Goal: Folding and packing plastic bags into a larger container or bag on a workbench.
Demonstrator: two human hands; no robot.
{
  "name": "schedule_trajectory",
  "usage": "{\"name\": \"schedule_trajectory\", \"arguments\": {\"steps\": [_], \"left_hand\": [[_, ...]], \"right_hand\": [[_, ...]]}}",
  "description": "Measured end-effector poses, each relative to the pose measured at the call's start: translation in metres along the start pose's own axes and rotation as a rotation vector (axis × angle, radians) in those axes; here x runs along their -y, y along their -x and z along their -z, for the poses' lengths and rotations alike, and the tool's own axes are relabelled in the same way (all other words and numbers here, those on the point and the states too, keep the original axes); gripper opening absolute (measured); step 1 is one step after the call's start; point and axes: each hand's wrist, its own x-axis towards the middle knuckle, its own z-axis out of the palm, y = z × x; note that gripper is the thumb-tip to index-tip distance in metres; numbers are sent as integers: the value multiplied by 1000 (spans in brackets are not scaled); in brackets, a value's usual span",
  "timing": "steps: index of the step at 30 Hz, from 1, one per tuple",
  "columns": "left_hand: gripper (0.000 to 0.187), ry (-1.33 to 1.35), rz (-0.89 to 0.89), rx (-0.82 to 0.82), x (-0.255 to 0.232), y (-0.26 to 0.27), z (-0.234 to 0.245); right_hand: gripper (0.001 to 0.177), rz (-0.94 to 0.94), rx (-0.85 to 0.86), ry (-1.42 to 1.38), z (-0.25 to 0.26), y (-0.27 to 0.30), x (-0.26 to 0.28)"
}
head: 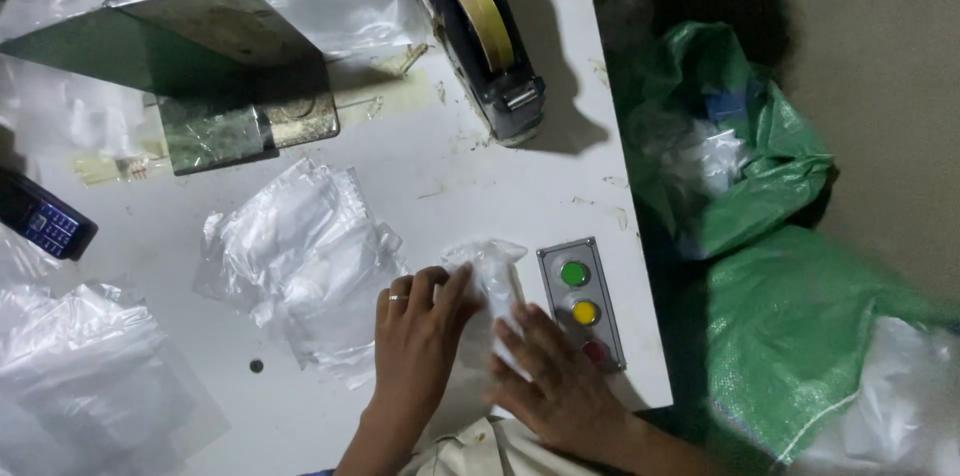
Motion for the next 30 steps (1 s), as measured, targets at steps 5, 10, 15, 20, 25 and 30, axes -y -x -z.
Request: {"name": "schedule_trajectory", "arguments": {"steps": [5,10,15,20,25,30], "left_hand": [[18,117,-101,14,9,3,-1],[20,281,-226,111,8,21,15],[20,265,-150,278,11,30,9],[14,44,32,-63,20,28,7],[24,35,-127,-10,22,42,5],[36,203,-47,88,18,50,6]], "right_hand": [[43,-36,337,-372,2,2,-8],[105,-245,261,-205,-6,4,-24],[56,-206,427,-98,4,-22,-21],[55,265,493,97,2,-13,-1],[59,-115,240,-300,2,-18,-6],[67,-208,379,-98,-3,-17,-18]]}}
